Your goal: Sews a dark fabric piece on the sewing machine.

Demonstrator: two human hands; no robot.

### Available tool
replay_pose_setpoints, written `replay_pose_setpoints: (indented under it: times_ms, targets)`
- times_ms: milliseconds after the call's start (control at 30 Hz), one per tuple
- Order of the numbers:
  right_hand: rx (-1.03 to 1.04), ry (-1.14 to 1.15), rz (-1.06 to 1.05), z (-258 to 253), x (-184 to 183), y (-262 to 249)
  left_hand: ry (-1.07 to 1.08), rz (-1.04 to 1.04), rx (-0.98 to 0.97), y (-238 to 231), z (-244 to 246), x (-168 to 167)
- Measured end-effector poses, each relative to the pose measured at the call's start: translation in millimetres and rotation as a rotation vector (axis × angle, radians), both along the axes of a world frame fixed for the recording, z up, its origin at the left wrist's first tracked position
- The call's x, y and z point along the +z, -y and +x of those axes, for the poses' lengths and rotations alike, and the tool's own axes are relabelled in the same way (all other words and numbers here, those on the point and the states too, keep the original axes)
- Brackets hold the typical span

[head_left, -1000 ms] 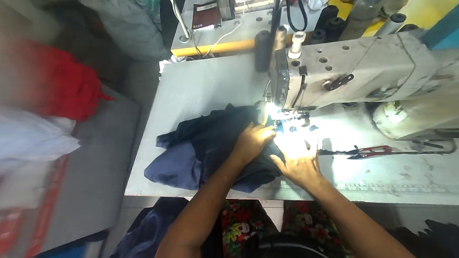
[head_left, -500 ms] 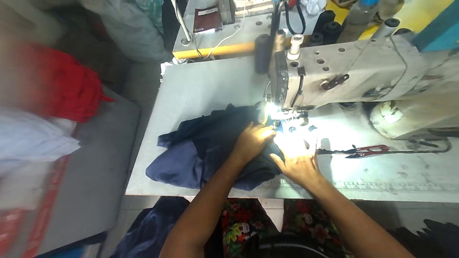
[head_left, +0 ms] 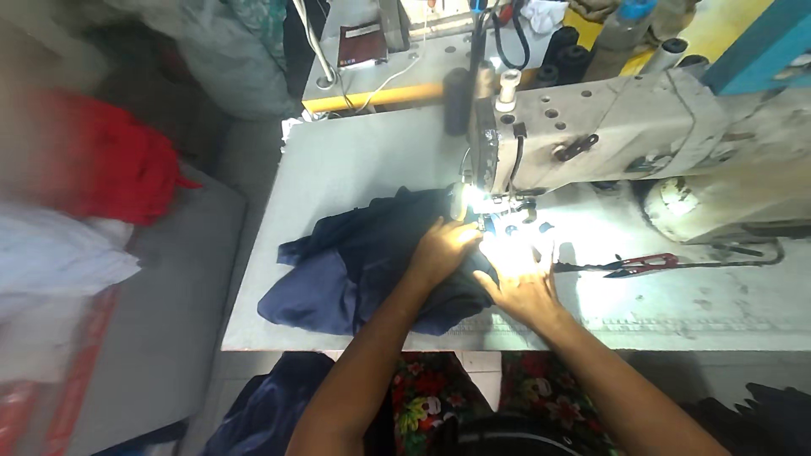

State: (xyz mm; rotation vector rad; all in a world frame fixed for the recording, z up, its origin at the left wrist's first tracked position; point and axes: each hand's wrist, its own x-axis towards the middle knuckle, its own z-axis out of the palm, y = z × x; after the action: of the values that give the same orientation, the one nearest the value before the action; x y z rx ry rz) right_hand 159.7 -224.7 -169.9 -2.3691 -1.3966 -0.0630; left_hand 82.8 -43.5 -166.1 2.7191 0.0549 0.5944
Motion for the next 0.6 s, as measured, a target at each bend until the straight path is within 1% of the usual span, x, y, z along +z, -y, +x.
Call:
replay_pose_setpoints:
  times_ms: [267, 367, 433, 500, 600]
  targets:
    - [-0.005, -0.012, -0.019, 1.4, 0.7, -2.1, 0.004, 0.024, -0.011, -3.8, 3.4, -0.5]
    - [0.009, -0.012, -0.02, 1.0, 1.8, 0.6, -0.012, 0.065, 0.0, 7.4, -1.4, 7.2]
    - [0.024, 0.007, 0.026, -0.5, 2.3, 7.4, -0.072, 0.057, 0.019, 20.8, -6.9, 13.4]
    - [0.053, -0.022, 0.027, -4.9, 6.1, 19.4, -0.148, 0.015, 0.037, 28.0, -12.2, 15.8]
    - [0.069, -0.056, 0.037, -4.9, 16.2, 45.0, -0.162, -0.003, 0.033, 28.5, -14.2, 12.5]
